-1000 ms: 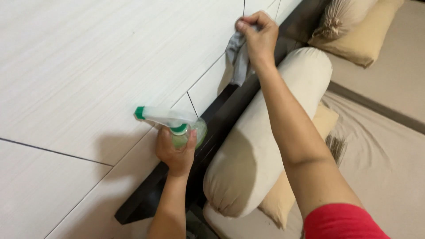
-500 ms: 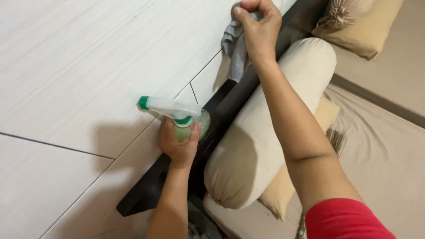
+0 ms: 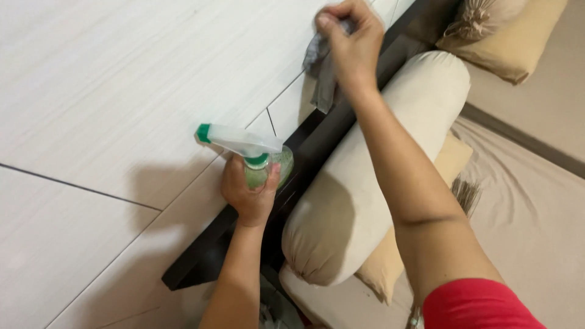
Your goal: The person sprays a cleaning solution from a bottle onto a white tiled wall and wipes the surface with a gray cloth. They move along the wall, cleaning different sections and the lower trim area.
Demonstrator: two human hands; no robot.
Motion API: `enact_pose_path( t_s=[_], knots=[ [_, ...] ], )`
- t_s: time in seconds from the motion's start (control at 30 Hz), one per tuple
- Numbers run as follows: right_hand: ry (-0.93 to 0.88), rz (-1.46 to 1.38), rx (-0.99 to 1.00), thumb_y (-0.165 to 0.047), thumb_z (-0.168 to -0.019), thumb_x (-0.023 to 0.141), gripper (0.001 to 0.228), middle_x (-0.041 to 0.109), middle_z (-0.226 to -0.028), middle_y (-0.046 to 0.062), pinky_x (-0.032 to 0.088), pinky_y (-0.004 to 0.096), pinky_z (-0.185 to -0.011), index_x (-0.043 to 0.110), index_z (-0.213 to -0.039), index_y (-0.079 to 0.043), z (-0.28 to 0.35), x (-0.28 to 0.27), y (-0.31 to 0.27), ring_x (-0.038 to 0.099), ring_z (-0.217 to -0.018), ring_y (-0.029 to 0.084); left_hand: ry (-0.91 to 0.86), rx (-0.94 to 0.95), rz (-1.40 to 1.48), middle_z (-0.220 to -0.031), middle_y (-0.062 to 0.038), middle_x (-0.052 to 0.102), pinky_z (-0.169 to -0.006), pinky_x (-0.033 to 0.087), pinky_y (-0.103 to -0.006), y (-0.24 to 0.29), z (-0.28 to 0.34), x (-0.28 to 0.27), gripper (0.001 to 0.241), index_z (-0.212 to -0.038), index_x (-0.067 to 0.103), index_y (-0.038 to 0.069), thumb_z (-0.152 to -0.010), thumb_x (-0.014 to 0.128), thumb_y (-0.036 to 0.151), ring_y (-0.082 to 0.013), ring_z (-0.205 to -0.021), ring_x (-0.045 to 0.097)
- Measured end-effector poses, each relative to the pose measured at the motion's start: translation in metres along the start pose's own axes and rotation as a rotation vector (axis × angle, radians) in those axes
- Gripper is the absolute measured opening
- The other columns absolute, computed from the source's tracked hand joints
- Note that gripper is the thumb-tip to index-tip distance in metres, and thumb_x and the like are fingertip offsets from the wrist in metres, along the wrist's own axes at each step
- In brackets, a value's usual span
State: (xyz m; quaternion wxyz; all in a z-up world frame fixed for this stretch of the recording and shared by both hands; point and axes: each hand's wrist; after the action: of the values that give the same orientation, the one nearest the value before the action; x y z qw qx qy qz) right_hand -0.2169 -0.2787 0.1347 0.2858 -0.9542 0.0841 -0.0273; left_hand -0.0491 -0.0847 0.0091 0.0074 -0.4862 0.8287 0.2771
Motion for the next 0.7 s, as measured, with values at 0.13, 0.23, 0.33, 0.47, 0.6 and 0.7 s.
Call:
enact_pose_path(
  t_s=[0.13,0.23,0.33,0.47,0.6,0.7],
  knots=[
    [-0.164,-0.095,-0.023,0.01,-0.09,0.074,0.013,0.07,-0.089,0.006,0.056,0.026,-0.08,0.068,-0.095,-0.001,0.013,-0.001,-0.007,0.065,-0.08,0.013,0.013,0.014,-0.014,-0.099,-0.016,0.068,-0.071,0.053,-0.0437,-0.003,0.003,0.0,0.06,-0.127,0.056,-0.004,-0.085,0.084,0.028,-0.0342,-0.077,0.063],
    [0.099,0.008,0.005,0.005,-0.087,0.074,0.011,0.069,-0.081,0.004,0.056,0.026,-0.072,0.067,-0.088,-0.002,0.026,-0.003,-0.004,0.062,-0.071,0.012,0.034,0.015,0.008,-0.101,-0.016,0.069,-0.073,0.054,-0.0429,0.001,0.0,-0.005,0.063,-0.126,0.055,-0.003,-0.079,0.089,0.02,-0.0338,-0.078,0.064],
    [-0.208,0.002,0.254,-0.003,-0.086,0.079,0.009,0.074,-0.083,0.004,0.056,0.023,-0.07,0.073,-0.092,-0.008,0.068,0.011,-0.041,0.065,-0.071,0.01,-0.003,-0.069,0.044,-0.093,-0.014,0.07,-0.07,0.053,-0.0409,-0.007,0.006,-0.006,0.058,-0.119,0.06,-0.003,-0.074,0.09,0.02,-0.0316,-0.073,0.063],
    [-0.266,-0.187,0.347,-0.018,-0.075,0.092,0.019,0.075,-0.077,0.0,0.05,0.025,-0.078,0.08,-0.088,-0.017,0.128,0.021,-0.068,0.066,-0.077,0.009,0.01,-0.061,0.305,-0.108,-0.024,0.068,-0.087,0.054,-0.0527,0.008,-0.002,-0.027,0.064,-0.121,0.065,-0.005,-0.074,0.09,0.03,-0.0459,-0.099,0.069],
    [-0.308,-0.335,0.418,-0.019,-0.077,0.09,0.016,0.074,-0.076,-0.003,0.05,0.023,-0.076,0.079,-0.088,-0.014,0.167,0.015,-0.072,0.066,-0.077,0.005,-0.184,-0.093,0.48,-0.1,-0.023,0.068,-0.088,0.053,-0.0544,0.018,0.012,-0.042,0.056,-0.107,0.071,-0.002,-0.067,0.093,0.03,-0.0463,-0.094,0.069],
    [-0.333,-0.373,0.413,-0.012,-0.078,0.088,0.011,0.074,-0.078,0.002,0.05,0.027,-0.075,0.079,-0.086,-0.012,0.183,0.011,-0.082,0.065,-0.077,0.01,-0.196,-0.195,0.507,-0.117,-0.021,0.069,-0.096,0.052,-0.0466,0.02,0.028,-0.049,0.05,-0.106,0.073,0.001,-0.069,0.093,0.028,-0.0377,-0.105,0.07]
  ],
)
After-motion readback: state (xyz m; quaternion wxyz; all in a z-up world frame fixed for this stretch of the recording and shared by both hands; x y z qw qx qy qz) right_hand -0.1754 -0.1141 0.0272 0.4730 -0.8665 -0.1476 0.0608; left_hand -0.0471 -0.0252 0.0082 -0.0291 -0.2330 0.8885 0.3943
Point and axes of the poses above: each hand's wrist, its own z-axis away from the middle knuckle, its own x-axis out of the palm, y = z × x
